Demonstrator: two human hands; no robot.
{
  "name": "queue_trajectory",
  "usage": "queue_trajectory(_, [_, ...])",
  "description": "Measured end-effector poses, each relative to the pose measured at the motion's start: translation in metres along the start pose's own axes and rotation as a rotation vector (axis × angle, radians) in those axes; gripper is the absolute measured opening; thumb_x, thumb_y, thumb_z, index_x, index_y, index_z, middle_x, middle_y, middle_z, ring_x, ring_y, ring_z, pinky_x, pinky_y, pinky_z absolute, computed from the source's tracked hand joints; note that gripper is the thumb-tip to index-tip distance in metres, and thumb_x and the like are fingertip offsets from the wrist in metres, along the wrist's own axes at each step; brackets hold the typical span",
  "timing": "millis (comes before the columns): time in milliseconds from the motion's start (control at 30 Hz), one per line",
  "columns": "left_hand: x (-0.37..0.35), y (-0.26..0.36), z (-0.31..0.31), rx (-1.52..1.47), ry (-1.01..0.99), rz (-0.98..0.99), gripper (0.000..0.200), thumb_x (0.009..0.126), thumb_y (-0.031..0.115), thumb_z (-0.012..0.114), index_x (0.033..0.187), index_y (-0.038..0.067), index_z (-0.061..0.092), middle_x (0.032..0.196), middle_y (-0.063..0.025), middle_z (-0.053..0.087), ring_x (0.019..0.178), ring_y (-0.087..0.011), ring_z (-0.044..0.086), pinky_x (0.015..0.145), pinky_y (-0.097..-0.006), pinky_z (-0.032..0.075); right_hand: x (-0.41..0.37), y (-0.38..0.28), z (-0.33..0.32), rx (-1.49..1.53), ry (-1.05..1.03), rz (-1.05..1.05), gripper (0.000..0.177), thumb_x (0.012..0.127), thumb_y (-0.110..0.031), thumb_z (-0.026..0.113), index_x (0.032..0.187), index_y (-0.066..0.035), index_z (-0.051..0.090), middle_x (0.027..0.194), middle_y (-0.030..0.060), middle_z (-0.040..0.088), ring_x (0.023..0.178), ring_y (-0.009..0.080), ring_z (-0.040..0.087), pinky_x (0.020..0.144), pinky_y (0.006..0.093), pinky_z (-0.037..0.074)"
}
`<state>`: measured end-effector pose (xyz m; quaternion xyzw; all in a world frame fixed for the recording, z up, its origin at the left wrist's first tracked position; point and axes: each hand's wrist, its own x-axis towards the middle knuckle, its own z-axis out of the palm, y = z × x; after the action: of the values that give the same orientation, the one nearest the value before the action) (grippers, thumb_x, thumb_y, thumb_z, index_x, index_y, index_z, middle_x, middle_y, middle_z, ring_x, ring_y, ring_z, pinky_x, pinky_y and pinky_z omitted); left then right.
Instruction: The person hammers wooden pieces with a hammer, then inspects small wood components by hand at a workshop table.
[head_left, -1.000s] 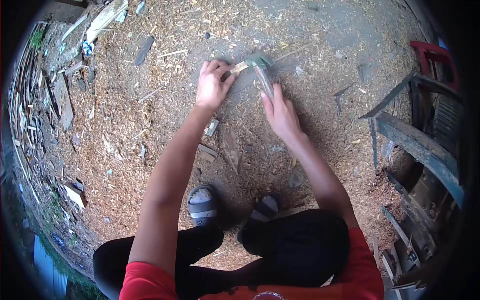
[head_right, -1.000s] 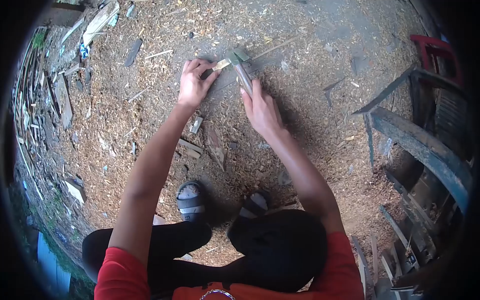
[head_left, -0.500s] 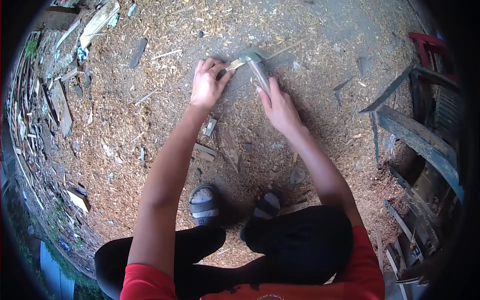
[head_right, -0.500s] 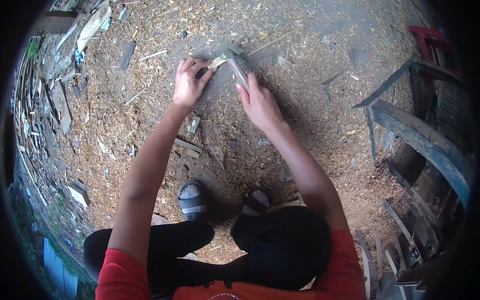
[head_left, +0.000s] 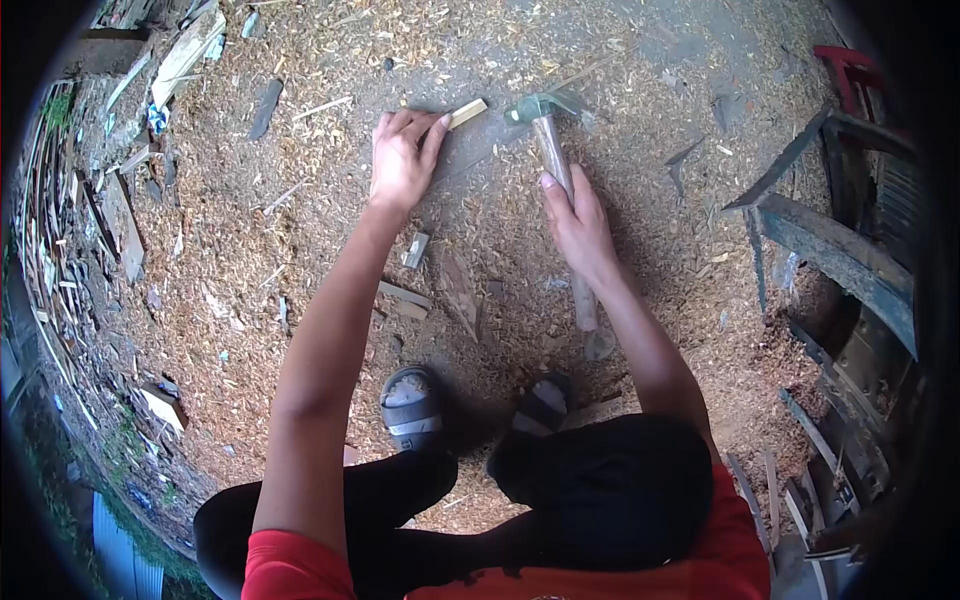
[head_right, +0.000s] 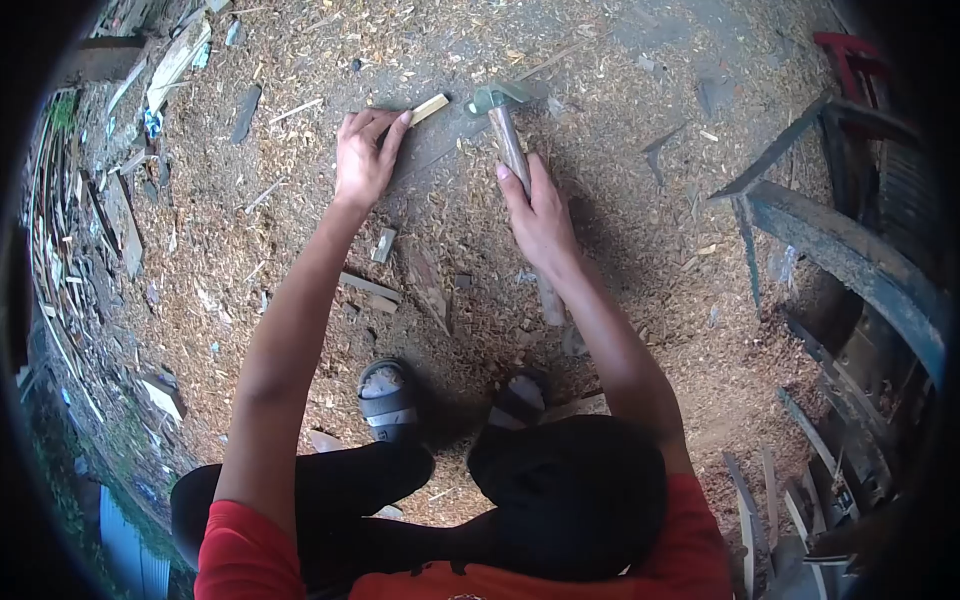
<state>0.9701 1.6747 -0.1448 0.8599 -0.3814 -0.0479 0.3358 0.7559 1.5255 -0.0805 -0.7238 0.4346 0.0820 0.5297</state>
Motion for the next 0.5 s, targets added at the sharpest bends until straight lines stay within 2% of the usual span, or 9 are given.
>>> queue_trajectory(33, [-0.001, 0.001, 0.0, 0.014, -0.026, -0.026, 0.035, 0.101, 0.037, 0.062, 0.106, 0.006, 0.078, 0.107, -0.01, 0.071, 0.099, -0.0298, 0.059, 0.099, -0.0434, 0.042, -0.002, -0.002, 0.0, 0.014, -0.009, 0.01, 0.044, 0.108, -0.05, 0.044, 0.109, -0.007, 0.052, 0.079, 0.0038, 0.053, 0.073, 0.0172, 0.057, 0.067, 0.0407, 0.046])
queue_trajectory(167, [-0.008, 0.009, 0.002, 0.015, -0.017, -0.038, 0.036, 0.105, 0.033, 0.056, 0.095, 0.003, 0.073, 0.098, -0.0118, 0.069, 0.095, -0.0314, 0.057, 0.093, -0.0436, 0.042, -0.009, -0.007, 0.001, 0.063, -0.02, 0.028, 0.044, 0.108, -0.049, 0.044, 0.112, -0.006, 0.053, 0.08, 0.0033, 0.053, 0.069, 0.0148, 0.055, 0.063, 0.04, 0.046])
queue_trajectory(267, [-0.008, 0.015, 0.008, -0.067, -0.037, -0.082, 0.04, 0.108, 0.029, 0.047, 0.085, 0.002, 0.065, 0.093, -0.0149, 0.065, 0.094, -0.0353, 0.057, 0.09, -0.046, 0.04, -0.011, -0.005, 0.001, 0.128, -0.075, -0.019, 0.045, 0.107, -0.048, 0.048, 0.118, -0.005, 0.054, 0.08, 0.0037, 0.053, 0.065, 0.0132, 0.053, 0.055, 0.0355, 0.046])
queue_trajectory(300, [-0.005, 0.018, 0.007, -0.114, -0.057, -0.089, 0.04, 0.109, 0.027, 0.045, 0.086, 0.0, 0.065, 0.091, -0.0169, 0.065, 0.091, -0.0367, 0.058, 0.088, -0.0478, 0.041, -0.019, -0.017, -0.001, 0.183, -0.075, -0.05, 0.045, 0.105, -0.045, 0.054, 0.123, -0.004, 0.053, 0.082, 0.0049, 0.054, 0.062, 0.0113, 0.052, 0.049, 0.0291, 0.045])
queue_trajectory(333, [-0.002, 0.024, 0.008, -0.143, -0.073, -0.099, 0.041, 0.11, 0.026, 0.043, 0.087, -0.001, 0.065, 0.088, -0.0193, 0.064, 0.088, -0.0377, 0.058, 0.087, -0.0482, 0.042, -0.015, -0.006, 0.001, 0.079, -0.013, -0.141, 0.054, 0.102, -0.042, 0.059, 0.135, -0.001, 0.048, 0.085, 0.0077, 0.056, 0.063, 0.0121, 0.054, 0.048, 0.0268, 0.046])
queue_trajectory(367, [0.004, 0.037, 0.001, -0.209, -0.165, -0.154, 0.043, 0.11, 0.027, 0.043, 0.086, -0.002, 0.063, 0.085, -0.0203, 0.062, 0.087, -0.0373, 0.057, 0.085, -0.0465, 0.042, -0.016, 0.002, 0.004, 0.081, 0.06, -0.262, 0.067, 0.1, -0.042, 0.063, 0.147, -0.001, 0.04, 0.091, 0.0121, 0.059, 0.063, 0.0145, 0.057, 0.048, 0.0283, 0.049])
queue_trajectory(400, [0.004, 0.04, 0.003, -0.234, -0.179, -0.108, 0.044, 0.11, 0.028, 0.043, 0.085, -0.003, 0.063, 0.082, -0.02, 0.06, 0.084, -0.0367, 0.056, 0.084, -0.046, 0.042, -0.012, 0.012, 0.002, 0.007, 0.08, -0.283, 0.078, 0.097, -0.042, 0.068, 0.153, -0.002, 0.034, 0.097, 0.0172, 0.063, 0.066, 0.0181, 0.062, 0.049, 0.0294, 0.052])
queue_trajectory(467, [0.011, 0.057, -0.001, -0.267, -0.32, 0.005, 0.047, 0.11, 0.03, 0.045, 0.081, -0.004, 0.062, 0.079, -0.019, 0.058, 0.078, -0.034, 0.054, 0.083, -0.0456, 0.043, -0.021, -0.004, -0.016, 0.092, 0.111, -0.256, 0.078, 0.091, -0.036, 0.078, 0.15, -0.002, 0.041, 0.092, 0.0141, 0.067, 0.077, 0.0209, 0.069, 0.061, 0.0331, 0.058])
queue_trajectory(500, [0.013, 0.067, -0.001, -0.327, -0.408, 0.026, 0.045, 0.109, 0.029, 0.046, 0.084, -0.004, 0.064, 0.081, -0.0185, 0.059, 0.081, -0.0341, 0.056, 0.086, -0.0449, 0.044, -0.022, -0.002, -0.024, 0.086, 0.174, -0.335, 0.072, 0.089, -0.032, 0.08, 0.145, -0.001, 0.045, 0.093, 0.0128, 0.069, 0.081, 0.0216, 0.071, 0.069, 0.0343, 0.059])
